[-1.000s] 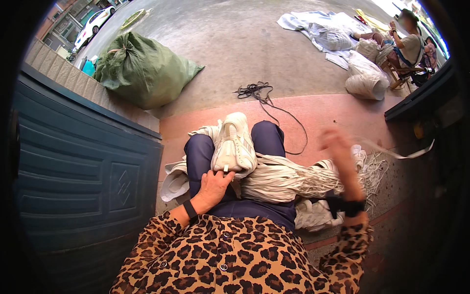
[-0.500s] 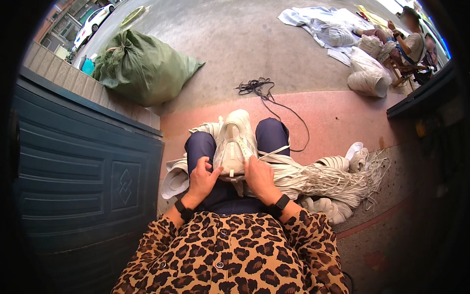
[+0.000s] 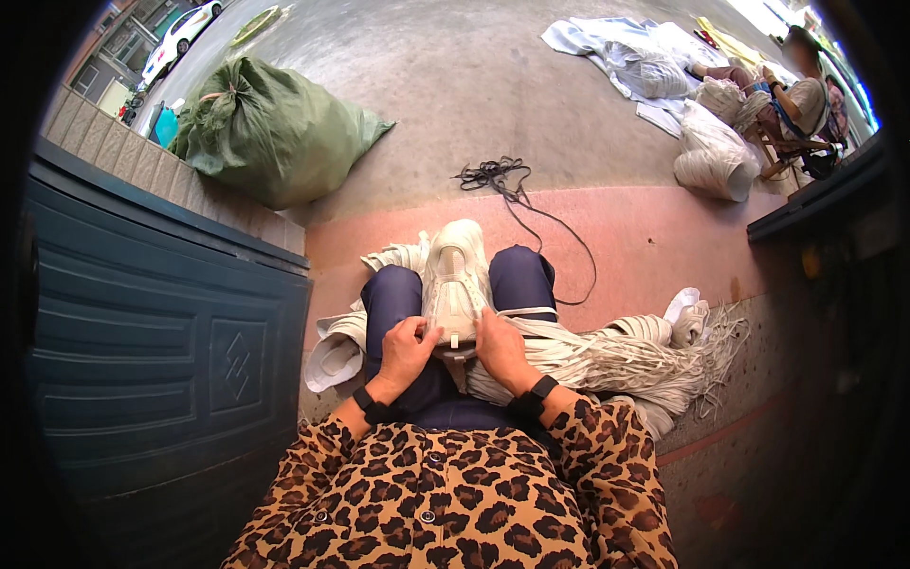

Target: Lacing up several pairs of white athletic shoes in a factory environment.

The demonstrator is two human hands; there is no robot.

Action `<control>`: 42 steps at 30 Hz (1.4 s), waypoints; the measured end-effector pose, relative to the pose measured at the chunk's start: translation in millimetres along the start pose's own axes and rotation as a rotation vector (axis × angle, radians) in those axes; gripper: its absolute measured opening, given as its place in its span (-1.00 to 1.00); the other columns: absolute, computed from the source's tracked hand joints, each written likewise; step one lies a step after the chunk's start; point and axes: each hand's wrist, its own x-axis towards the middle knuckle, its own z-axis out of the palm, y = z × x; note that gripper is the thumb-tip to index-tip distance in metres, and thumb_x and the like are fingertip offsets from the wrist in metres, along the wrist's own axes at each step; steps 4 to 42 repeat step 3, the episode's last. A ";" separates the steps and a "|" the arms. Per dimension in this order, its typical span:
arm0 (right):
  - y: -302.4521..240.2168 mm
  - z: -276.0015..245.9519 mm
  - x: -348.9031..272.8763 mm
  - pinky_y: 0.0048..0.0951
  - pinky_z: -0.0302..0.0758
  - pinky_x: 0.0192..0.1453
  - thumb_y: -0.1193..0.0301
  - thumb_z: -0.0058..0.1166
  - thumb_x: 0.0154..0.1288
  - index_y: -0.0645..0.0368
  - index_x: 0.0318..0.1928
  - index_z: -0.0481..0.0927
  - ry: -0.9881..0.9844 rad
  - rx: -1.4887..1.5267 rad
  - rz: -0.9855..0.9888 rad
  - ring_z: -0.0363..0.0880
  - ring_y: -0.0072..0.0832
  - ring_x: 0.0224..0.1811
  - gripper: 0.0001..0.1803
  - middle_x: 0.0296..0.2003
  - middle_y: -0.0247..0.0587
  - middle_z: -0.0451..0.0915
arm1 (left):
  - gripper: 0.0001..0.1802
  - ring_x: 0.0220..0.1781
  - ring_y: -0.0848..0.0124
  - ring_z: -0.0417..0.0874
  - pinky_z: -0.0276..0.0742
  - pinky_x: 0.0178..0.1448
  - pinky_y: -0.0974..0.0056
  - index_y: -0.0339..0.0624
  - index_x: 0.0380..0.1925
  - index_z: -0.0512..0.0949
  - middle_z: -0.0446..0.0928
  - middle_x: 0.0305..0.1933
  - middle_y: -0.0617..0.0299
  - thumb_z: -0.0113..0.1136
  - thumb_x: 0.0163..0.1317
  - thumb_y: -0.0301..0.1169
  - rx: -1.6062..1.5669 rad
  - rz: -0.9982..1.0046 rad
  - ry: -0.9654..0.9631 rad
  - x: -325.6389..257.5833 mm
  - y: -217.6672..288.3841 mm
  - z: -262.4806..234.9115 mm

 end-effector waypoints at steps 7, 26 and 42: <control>-0.7 -2.3 1.5 -0.06 0.42 -0.27 0.32 -0.10 0.24 0.25 -0.14 0.39 -0.067 0.035 0.041 0.52 0.06 -0.37 -0.73 -0.46 0.14 0.53 | -0.68 -0.41 0.02 0.56 0.47 -0.30 0.10 -0.34 -0.34 0.49 0.52 -0.45 -0.09 0.20 0.05 -0.27 -0.008 -0.016 -0.038 -1.6 4.3 2.0; -0.7 -2.3 1.5 -0.06 0.42 -0.27 0.32 -0.10 0.24 0.25 -0.14 0.39 -0.067 0.035 0.041 0.52 0.06 -0.37 -0.73 -0.46 0.14 0.53 | -0.68 -0.41 0.02 0.56 0.47 -0.30 0.10 -0.34 -0.34 0.49 0.52 -0.45 -0.09 0.20 0.05 -0.27 -0.008 -0.016 -0.038 -1.6 4.3 2.0; -0.7 -2.3 1.5 -0.06 0.42 -0.27 0.32 -0.10 0.24 0.25 -0.14 0.39 -0.067 0.035 0.041 0.52 0.06 -0.37 -0.73 -0.46 0.14 0.53 | -0.68 -0.41 0.02 0.56 0.47 -0.30 0.10 -0.34 -0.34 0.49 0.52 -0.45 -0.09 0.20 0.05 -0.27 -0.008 -0.016 -0.038 -1.6 4.3 2.0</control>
